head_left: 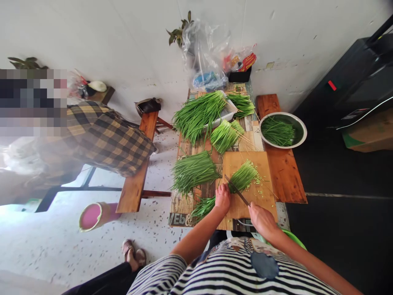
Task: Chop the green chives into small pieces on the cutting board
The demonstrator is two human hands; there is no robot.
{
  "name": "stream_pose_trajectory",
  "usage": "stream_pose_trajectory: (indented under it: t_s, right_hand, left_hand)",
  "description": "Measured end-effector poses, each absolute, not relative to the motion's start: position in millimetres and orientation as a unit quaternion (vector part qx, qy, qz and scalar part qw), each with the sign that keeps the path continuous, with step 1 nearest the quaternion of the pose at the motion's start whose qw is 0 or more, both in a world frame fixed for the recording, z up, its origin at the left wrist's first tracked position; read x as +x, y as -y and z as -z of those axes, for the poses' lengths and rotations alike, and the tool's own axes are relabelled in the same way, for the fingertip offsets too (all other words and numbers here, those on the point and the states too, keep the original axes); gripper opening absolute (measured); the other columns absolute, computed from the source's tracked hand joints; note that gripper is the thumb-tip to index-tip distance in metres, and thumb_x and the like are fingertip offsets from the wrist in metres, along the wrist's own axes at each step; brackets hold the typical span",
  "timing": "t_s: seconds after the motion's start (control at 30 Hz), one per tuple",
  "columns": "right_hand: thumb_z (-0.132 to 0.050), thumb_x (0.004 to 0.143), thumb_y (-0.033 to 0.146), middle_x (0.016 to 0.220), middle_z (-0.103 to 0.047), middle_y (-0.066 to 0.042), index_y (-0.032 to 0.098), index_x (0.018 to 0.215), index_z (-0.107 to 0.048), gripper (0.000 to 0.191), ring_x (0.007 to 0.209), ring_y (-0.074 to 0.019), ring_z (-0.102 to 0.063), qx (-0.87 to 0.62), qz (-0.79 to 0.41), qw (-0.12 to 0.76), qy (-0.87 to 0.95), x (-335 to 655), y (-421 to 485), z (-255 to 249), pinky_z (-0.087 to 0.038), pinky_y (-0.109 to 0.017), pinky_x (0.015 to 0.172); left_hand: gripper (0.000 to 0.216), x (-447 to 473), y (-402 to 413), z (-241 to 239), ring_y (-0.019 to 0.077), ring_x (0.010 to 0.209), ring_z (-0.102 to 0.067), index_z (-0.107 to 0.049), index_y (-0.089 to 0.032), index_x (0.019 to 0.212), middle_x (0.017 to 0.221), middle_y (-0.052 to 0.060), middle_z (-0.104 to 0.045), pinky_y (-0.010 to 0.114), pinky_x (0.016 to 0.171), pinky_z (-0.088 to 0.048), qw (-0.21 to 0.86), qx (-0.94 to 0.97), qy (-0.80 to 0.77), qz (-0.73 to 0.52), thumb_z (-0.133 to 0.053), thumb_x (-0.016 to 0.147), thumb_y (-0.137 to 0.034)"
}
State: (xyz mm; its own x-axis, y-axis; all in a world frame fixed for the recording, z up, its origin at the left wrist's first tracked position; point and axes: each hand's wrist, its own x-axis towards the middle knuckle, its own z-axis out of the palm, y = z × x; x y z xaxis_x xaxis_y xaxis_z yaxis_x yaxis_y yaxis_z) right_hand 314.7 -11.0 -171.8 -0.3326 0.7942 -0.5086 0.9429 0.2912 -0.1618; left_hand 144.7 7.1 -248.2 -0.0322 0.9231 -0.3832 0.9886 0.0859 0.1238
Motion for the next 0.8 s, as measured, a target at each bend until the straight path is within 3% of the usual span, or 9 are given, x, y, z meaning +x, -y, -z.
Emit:
stream_pose_trajectory:
  t_s: [0.17,0.67,0.8]
  right_hand:
    - [-0.026,0.1,0.023,0.081,-0.071,-0.01,0.015,0.093,-0.059,0.035,0.078,-0.0178,-0.07,0.554,0.228,0.174,-0.781,308.5,5.1,176.3,-0.042,-0.025,0.058]
    - [-0.031,0.1,0.029,0.079,-0.07,-0.011,0.015,0.094,-0.057,0.031,0.076,-0.0183,-0.069,0.577,0.208,0.132,-0.779,301.2,15.9,195.0,-0.036,-0.025,0.057]
    - [-0.03,0.099,0.028,0.081,-0.071,-0.012,0.014,0.094,-0.058,0.033,0.076,-0.0193,-0.069,0.577,0.208,0.119,-0.781,306.1,17.6,190.1,-0.036,-0.025,0.057]
  left_hand:
    - [0.049,137.7,-11.6,251.3,0.0279,0.112,-0.048,-0.041,-0.009,0.139,0.121,0.018,-0.051,0.039,0.09,-0.044,0.188,0.685,-0.697,0.097,-0.034,0.091,-0.014]
    - [0.05,132.1,21.4,252.2,0.0287,0.117,-0.045,-0.037,-0.013,0.14,0.128,0.017,-0.047,0.043,0.093,-0.044,0.171,0.693,-0.699,0.052,-0.04,0.091,-0.019]
    - [0.053,133.1,31.5,241.3,0.0281,0.117,-0.044,-0.036,-0.015,0.14,0.133,0.016,-0.044,0.041,0.095,-0.043,0.202,0.685,-0.7,0.025,-0.044,0.092,-0.038]
